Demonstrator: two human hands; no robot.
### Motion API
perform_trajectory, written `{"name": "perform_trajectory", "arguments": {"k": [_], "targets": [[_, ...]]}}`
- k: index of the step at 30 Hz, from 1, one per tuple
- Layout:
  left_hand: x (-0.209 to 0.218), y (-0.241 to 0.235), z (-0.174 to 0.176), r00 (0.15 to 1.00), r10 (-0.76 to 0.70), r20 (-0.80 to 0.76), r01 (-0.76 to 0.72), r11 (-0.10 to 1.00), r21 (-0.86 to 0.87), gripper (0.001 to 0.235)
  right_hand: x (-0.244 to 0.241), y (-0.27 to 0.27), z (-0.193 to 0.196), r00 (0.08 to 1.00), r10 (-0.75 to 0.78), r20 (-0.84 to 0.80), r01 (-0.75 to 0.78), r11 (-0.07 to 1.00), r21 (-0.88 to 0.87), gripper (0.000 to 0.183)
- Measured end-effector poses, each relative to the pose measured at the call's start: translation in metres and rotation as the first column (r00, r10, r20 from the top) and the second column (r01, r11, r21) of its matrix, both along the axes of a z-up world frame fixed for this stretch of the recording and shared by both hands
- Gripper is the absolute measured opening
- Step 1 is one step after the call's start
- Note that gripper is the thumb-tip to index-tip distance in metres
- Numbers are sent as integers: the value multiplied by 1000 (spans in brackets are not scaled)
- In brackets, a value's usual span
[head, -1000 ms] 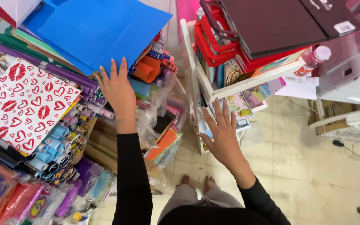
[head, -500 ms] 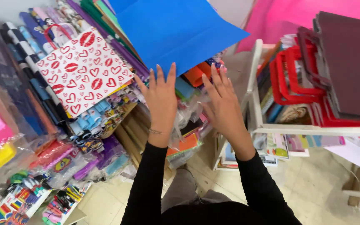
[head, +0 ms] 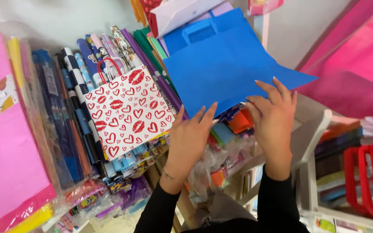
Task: Picking up various colored gift bags and a box of paper and placing them into a black plastic bag.
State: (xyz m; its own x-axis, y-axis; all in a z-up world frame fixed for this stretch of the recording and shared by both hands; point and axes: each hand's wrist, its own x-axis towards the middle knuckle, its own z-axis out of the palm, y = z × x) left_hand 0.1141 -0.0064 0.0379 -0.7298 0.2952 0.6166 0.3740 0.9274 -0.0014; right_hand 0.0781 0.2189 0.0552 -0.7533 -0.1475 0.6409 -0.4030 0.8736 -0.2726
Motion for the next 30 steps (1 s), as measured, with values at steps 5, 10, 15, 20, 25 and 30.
{"name": "perform_trajectory", "arguments": {"k": [5,10,15,20,25,30], "targets": [[-25,-16,56,920,-321,226,215,894,394,65,-33,2,23,983,118,-140,-132,987,-94,12],[-79,-21,71,741,-592,316,238,672,701,67,-64,11,11,945,215,-248,-267,942,-204,22],[-180,3,61,517,-103,850,24,994,105,81,-75,16,14,879,214,-426,-343,904,-253,33],[-267,-18,33,526,20,850,-13,1000,-15,86,-87,25,1,857,226,-463,-376,889,-262,39],[-307,-36,-5,631,54,774,-39,999,-38,86,-96,19,-11,867,312,-389,-406,894,-188,31],[-318,-50,-12,933,-88,349,37,988,150,73,-99,3,-24,858,221,-464,-359,904,-232,39]]}}
